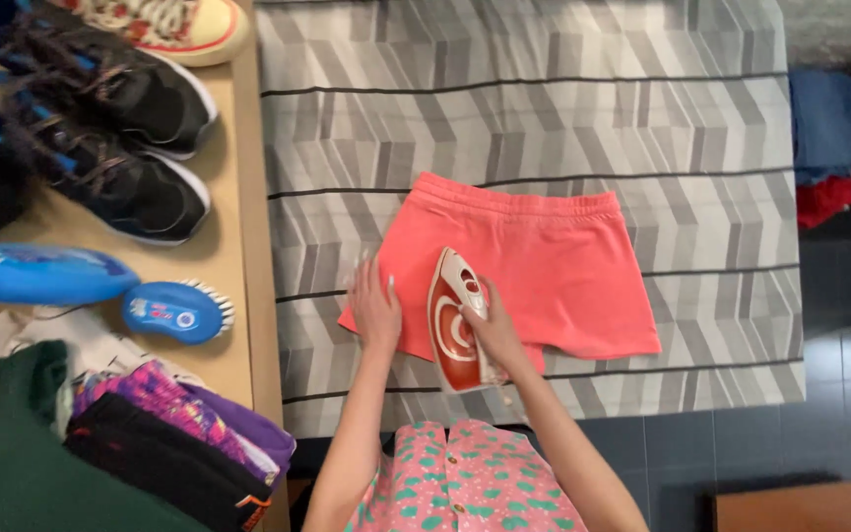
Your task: The person picks up a pair of pink shorts from a pile, spreads them out on an ironing board, sprays them with a liquid, and then irons them thoroughly.
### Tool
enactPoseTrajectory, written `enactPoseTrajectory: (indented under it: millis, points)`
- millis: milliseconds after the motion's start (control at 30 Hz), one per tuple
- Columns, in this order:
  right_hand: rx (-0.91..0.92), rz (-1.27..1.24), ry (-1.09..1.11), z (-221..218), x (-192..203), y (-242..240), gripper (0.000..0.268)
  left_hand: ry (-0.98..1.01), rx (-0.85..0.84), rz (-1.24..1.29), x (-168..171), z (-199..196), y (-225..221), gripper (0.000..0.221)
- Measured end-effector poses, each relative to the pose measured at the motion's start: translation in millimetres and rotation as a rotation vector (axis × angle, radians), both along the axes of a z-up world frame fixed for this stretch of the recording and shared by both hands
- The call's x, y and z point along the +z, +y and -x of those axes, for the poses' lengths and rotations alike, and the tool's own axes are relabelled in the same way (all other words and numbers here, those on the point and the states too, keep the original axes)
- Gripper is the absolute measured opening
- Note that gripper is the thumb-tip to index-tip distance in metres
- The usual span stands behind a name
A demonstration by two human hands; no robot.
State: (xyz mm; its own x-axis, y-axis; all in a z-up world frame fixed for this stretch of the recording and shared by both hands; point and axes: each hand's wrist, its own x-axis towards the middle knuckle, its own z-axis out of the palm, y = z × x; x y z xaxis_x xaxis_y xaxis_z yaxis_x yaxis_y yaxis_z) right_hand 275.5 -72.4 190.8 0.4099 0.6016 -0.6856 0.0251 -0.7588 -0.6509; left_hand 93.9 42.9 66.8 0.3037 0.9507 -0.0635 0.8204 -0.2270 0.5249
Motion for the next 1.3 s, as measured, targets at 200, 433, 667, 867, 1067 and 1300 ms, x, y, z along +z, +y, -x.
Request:
enactPoseTrajectory:
  millis: [200, 433, 667, 867, 1067, 1300]
  points:
    - [-0.158, -0.036, -0.107, -1, 40, 40, 0.073, -0.019, -0.614, -0.117, -26, -88, 89, 0.055]
    - [-0.218, 0.018, -0.09, 9, 54, 22, 0.074, 0.212, -0.695, -0.092, -48, -71, 107, 0.064]
    - [-0.214, 0.061, -0.061, 31, 14, -26, 0.067, 0.13, -0.562, -0.174, -52, -64, 80, 0.06]
    - [-0.177, -0.057, -0.143, 6, -5, 28, 0.069, 0.087, -0.299, -0.096, -41, -36, 23, 0.058]
    - [-0.179, 0.01, -0.069, 22, 77, 24, 0.069, 0.082, -0.243, -0.107, -29, -29, 18, 0.06]
    - [-0.21, -0.02, -0.064, 14, 32, 25, 0.067, 0.071, -0.246, -0.128, -30, -27, 15, 0.061]
